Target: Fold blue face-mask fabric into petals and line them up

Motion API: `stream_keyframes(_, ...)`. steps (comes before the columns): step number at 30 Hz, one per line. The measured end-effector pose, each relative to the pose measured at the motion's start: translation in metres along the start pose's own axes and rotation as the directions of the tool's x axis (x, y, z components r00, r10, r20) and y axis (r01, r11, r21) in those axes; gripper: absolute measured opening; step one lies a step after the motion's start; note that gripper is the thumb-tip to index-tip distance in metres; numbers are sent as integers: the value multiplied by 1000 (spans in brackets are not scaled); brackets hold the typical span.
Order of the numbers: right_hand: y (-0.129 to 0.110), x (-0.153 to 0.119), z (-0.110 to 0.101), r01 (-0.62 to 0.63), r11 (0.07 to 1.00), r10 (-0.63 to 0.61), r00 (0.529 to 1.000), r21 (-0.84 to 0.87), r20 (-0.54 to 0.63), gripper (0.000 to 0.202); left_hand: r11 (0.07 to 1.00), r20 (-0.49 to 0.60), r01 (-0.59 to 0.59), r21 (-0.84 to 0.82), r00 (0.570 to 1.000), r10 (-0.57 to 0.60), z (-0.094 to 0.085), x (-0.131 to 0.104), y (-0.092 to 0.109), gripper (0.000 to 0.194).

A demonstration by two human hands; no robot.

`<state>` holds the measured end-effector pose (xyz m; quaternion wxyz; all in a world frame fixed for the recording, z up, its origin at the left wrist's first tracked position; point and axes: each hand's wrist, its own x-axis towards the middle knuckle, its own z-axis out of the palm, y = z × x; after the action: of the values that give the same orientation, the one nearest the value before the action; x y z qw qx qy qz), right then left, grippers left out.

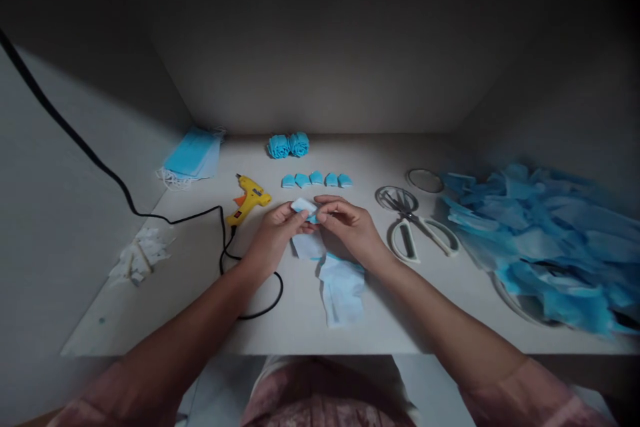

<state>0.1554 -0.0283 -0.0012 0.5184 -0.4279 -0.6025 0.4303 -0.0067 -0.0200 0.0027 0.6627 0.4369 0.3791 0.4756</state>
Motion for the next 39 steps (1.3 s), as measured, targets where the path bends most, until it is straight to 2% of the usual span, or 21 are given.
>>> stream_keyframes(3,0,1,2,-128,980,128,992,154,10,20,999,1,-17,45,1000,17,1,-1,0,23)
stream_keyframes(5,1,1,2,-156,969,156,988,190,15,22,997,1,-26,76,1000,26,2,-2,1,22)
stream_keyframes(12,1,3,1,-143,950,136,990,279,45,44,988,-1,-19,153,1000,19,2,-3,0,24)
stream_keyframes(18,-2,1,1,-159,927,163,986,340,17,43,992,81,-52,118,996,43,1,-2,-3,38)
stream_keyframes(22,-2,1,1,-229,885,196,973,404,123,39,989,32,-65,137,998,61,-3,1,-1,35)
stream_keyframes(25,-3,1,-1,-283,872,220,955,399,198,30,985,-1,-83,149,996,84,-7,3,1,39)
stream_keyframes(29,-4,1,-3,-340,855,267,936,393,230,24,977,3,-92,193,996,94,-5,0,6,40)
stream_keyframes(33,-4,1,-2,-355,879,303,932,319,200,28,972,24,-91,217,996,88,0,-4,11,41)
stream_keyframes(39,-6,1,-2,-298,925,273,953,236,133,28,970,10,-83,228,996,83,-1,-4,9,46)
